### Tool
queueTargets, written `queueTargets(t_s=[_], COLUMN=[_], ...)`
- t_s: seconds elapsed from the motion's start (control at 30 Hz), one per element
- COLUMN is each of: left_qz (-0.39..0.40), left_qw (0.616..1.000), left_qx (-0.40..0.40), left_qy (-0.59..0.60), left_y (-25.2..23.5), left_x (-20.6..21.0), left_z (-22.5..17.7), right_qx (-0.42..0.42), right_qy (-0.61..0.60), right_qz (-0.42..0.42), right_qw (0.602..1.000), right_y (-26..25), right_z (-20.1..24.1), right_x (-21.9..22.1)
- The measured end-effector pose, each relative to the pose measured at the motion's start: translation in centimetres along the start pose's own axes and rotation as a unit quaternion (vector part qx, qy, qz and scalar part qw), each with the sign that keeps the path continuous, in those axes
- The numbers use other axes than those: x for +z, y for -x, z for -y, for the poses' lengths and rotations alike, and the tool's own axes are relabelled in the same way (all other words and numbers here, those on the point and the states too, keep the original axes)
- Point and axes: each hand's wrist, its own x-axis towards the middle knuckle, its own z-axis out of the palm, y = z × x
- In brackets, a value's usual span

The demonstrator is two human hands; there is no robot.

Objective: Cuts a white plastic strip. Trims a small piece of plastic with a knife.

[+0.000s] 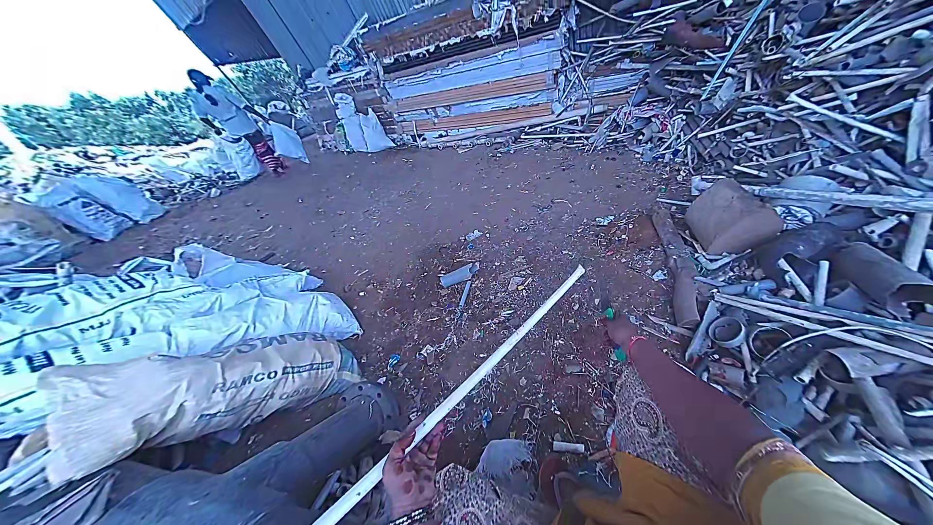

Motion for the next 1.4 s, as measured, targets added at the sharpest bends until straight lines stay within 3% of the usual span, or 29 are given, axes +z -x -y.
queueTargets(t_s=[0.07,0.17,0.37,0.53,0.63,0.77,0.87,0.97,1.03,1.1,1.17,1.27,1.33,1.4], left_qz=[-0.001,-0.013,0.011,0.016,0.032,-0.030,-0.059,-0.005,0.020,-0.007,-0.036,-0.073,-0.088,-0.093], left_qw=[1.000,0.999,0.998,0.999,0.999,0.999,0.997,0.993,0.993,0.994,0.992,0.990,0.988,0.986], left_qx=[-0.008,-0.015,-0.012,0.016,0.015,0.018,-0.034,-0.099,-0.111,-0.105,-0.100,-0.067,-0.051,-0.044], left_qy=[-0.020,-0.050,-0.064,-0.049,-0.036,-0.009,-0.025,-0.063,-0.021,0.031,0.073,0.102,0.118,0.129], left_y=[0.1,-0.1,-1.0,-1.4,-2.2,-2.6,-2.0,-0.2,0.5,0.8,0.5,-0.3,-0.7,-1.1], left_x=[0.2,0.5,-1.3,-2.6,-4.0,-4.1,-1.5,1.8,3.2,4.2,4.1,3.2,2.7,2.3], left_z=[-0.1,-0.2,-0.8,-1.3,-1.4,-1.2,0.2,2.7,4.1,4.7,4.6,4.1,3.3,2.8], right_qx=[0.049,0.037,-0.013,-0.049,-0.084,-0.087,-0.076,-0.106,-0.146,-0.185,-0.238,-0.317,-0.324,-0.327], right_qy=[-0.261,-0.448,-0.508,-0.510,-0.526,-0.557,-0.530,-0.449,-0.387,-0.304,-0.195,0.001,0.051,0.048], right_qz=[-0.051,-0.063,0.034,0.129,0.146,0.132,0.175,0.281,0.358,0.402,0.376,0.189,0.110,0.098], right_qw=[0.963,0.891,0.860,0.849,0.834,0.815,0.827,0.841,0.837,0.844,0.874,0.929,0.938,0.939], right_y=[0.2,1.3,1.8,4.4,4.8,4.4,6.6,9.6,10.7,11.3,11.8,11.7,11.2,10.5], right_z=[0.0,0.9,1.1,1.8,2.0,1.9,2.2,2.3,2.0,1.8,1.8,1.3,1.1,1.0], right_x=[-0.1,-0.1,-0.4,2.2,2.7,2.5,4.0,5.8,6.7,7.1,7.4,7.5,7.0,6.6])
